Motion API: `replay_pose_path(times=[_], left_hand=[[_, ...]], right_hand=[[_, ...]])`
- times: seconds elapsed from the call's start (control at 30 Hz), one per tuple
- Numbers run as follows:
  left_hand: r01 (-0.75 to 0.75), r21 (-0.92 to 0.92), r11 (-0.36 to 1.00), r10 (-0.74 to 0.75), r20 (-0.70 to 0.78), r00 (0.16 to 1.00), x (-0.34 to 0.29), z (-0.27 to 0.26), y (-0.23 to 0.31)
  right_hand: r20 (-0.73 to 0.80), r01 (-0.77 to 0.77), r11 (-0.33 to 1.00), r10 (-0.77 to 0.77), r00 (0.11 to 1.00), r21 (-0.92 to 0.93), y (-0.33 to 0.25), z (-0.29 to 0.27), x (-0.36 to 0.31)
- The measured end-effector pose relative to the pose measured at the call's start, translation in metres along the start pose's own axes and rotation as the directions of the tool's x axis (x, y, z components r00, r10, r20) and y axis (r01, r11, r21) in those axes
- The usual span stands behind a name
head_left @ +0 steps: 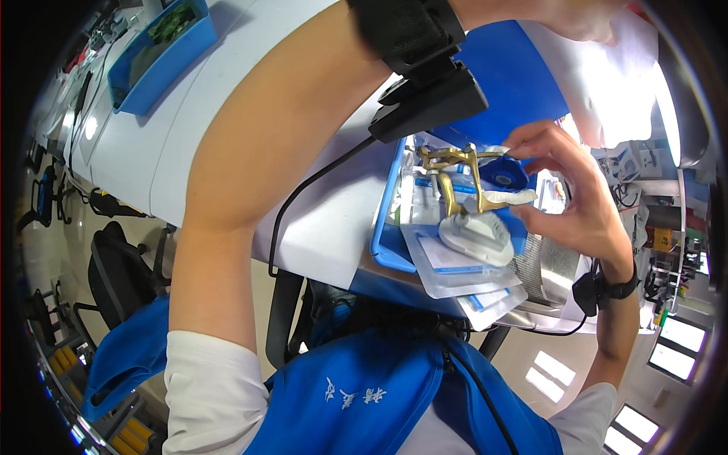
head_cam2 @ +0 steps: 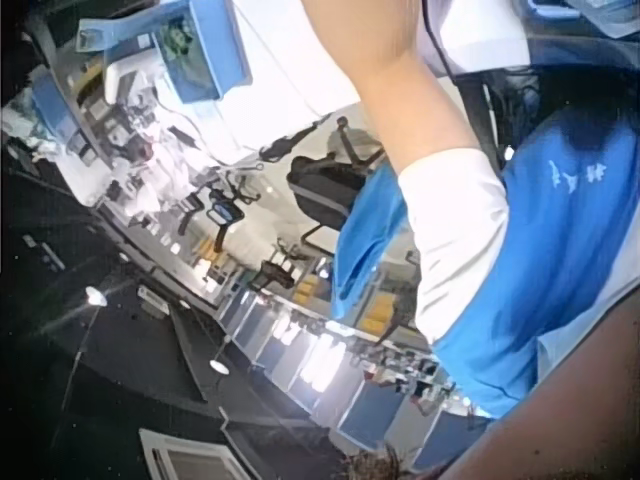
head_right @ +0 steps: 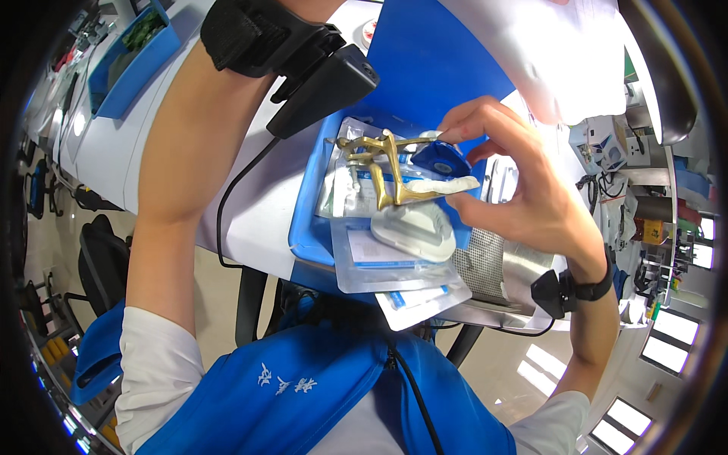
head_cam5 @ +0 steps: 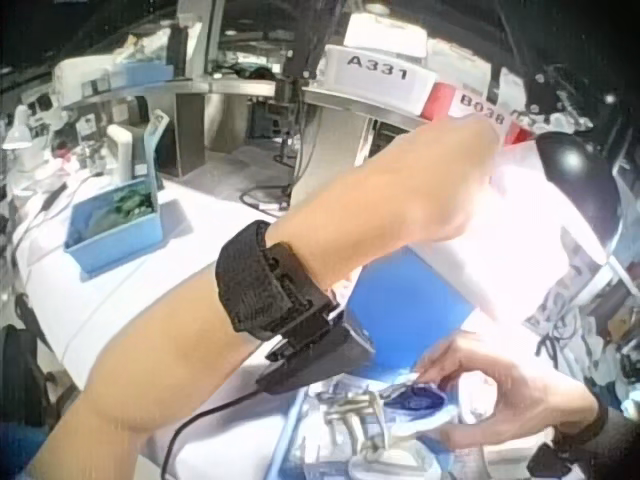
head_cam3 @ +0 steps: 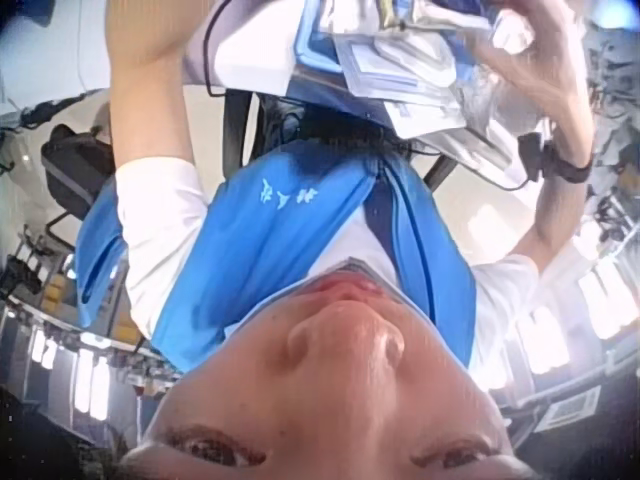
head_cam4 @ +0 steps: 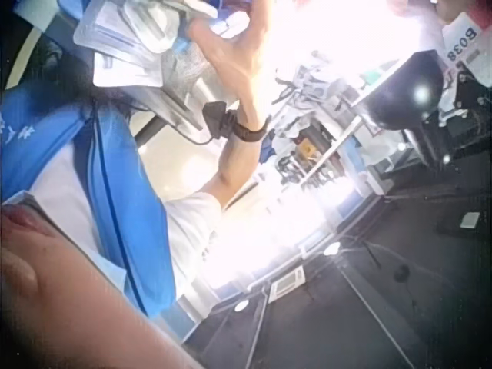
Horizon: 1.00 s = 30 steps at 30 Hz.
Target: The person is assembling components into a dental dental mold on a workbench.
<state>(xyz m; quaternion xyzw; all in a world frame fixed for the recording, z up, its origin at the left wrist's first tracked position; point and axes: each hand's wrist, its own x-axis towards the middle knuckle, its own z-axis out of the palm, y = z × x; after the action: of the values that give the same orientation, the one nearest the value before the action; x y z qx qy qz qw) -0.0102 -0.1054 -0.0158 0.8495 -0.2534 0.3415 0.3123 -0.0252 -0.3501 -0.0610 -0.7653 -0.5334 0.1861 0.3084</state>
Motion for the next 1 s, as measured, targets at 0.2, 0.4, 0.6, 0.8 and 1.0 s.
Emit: replay_pose_path(times=[0.2, 0.4, 0.6, 0.8, 1.0], left_hand=[[0.653, 0.608, 0.453, -0.87, 0.139, 0.473, 0.054, 0.007, 0.059], [0.049, -0.003, 0.999, -0.048, 0.088, 0.995, 0.002, -0.003, 0.003], [-0.083, -0.021, 0.996, 0.083, 0.006, 0.997, 0.007, 0.013, -0.015], [-0.043, 0.039, 0.998, 0.042, 0.039, 0.998, 0.008, 0.004, -0.005], [-0.173, -0.004, 0.985, 0.173, -0.034, 0.984, 0.005, 0.001, 0.0]], right_hand=[[0.227, -0.056, 0.96, 0.122, 0.966, -0.274, -0.004, -0.01, 0.014], [0.117, -0.092, 0.902, 0.155, 0.981, -0.421, -0.034, 0.01, 0.06], [0.418, 0.037, 0.882, 0.185, 0.889, -0.469, -0.022, 0.01, 0.095], [0.576, 0.176, 0.827, 0.204, 0.792, -0.535, -0.032, 0.011, 0.096], [0.467, 0.23, 0.727, 0.139, 0.874, -0.647, -0.023, 0.024, 0.087]])
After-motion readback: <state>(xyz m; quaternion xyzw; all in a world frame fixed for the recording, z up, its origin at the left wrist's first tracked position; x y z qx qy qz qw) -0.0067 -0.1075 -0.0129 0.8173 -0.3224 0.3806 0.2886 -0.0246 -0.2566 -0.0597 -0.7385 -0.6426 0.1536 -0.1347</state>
